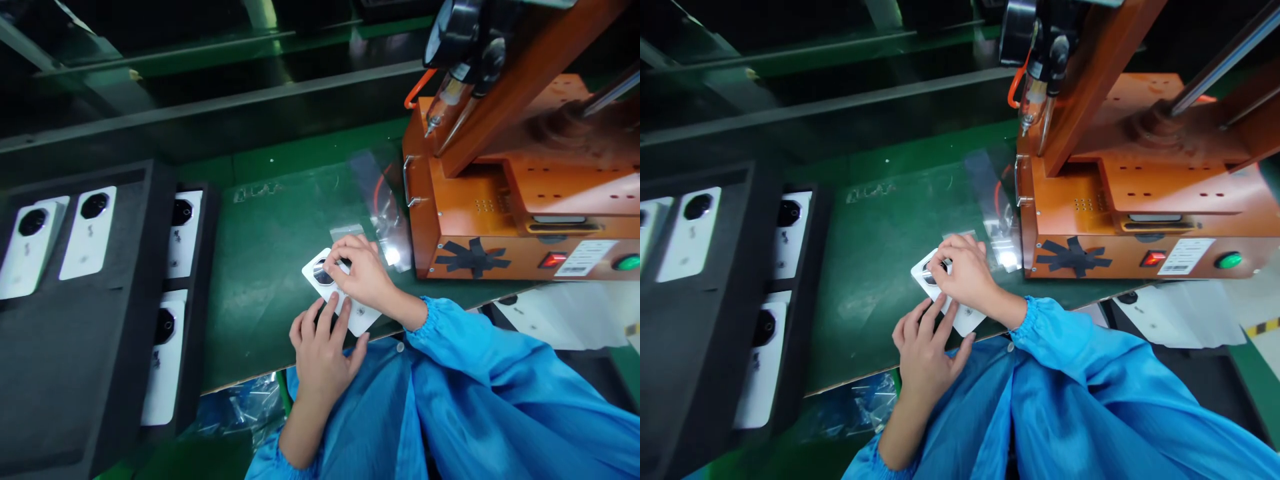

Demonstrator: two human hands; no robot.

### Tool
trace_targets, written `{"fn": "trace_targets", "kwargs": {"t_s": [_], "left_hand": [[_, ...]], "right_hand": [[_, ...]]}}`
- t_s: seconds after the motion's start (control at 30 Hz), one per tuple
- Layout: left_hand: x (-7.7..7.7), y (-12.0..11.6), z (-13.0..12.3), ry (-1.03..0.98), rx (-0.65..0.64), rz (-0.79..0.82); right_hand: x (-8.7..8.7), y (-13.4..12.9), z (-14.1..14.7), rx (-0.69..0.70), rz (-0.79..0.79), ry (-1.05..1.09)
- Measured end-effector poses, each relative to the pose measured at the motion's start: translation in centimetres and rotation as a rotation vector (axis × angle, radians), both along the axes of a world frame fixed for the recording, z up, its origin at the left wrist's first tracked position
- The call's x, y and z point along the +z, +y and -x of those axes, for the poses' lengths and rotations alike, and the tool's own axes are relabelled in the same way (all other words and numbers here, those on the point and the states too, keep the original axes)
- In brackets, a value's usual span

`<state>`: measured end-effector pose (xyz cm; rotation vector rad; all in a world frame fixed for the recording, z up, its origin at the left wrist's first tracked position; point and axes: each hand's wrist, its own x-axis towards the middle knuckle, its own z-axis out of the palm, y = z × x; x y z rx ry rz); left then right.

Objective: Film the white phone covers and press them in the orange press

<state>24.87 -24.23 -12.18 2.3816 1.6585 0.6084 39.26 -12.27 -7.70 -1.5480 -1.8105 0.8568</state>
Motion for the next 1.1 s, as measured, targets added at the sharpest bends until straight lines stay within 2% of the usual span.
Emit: {"fn": "trace_targets", "kwargs": {"t_s": [0.33, 0.57, 0.8, 1.1], "left_hand": [[-0.3, 0.0, -0.1, 0.022, 0.018, -0.054], [-0.3, 0.1, -0.2, 0.039, 0.021, -0.071], [0.3, 0.3, -0.5, 0.015, 0.04, -0.154], [0.2, 0.3, -0.5, 0.022, 0.027, -0.149]], "right_hand": [[-1.6, 0.0, 0.3, -0.011, -0.08, -0.076], [-1.4, 0.2, 0.0, -0.026, -0.088, -0.109], [-1.7, 0.3, 0.0, -0.05, -0.12, -0.149], [-2.0, 0.2, 0.0, -0.058, -0.175, -0.192]]}}
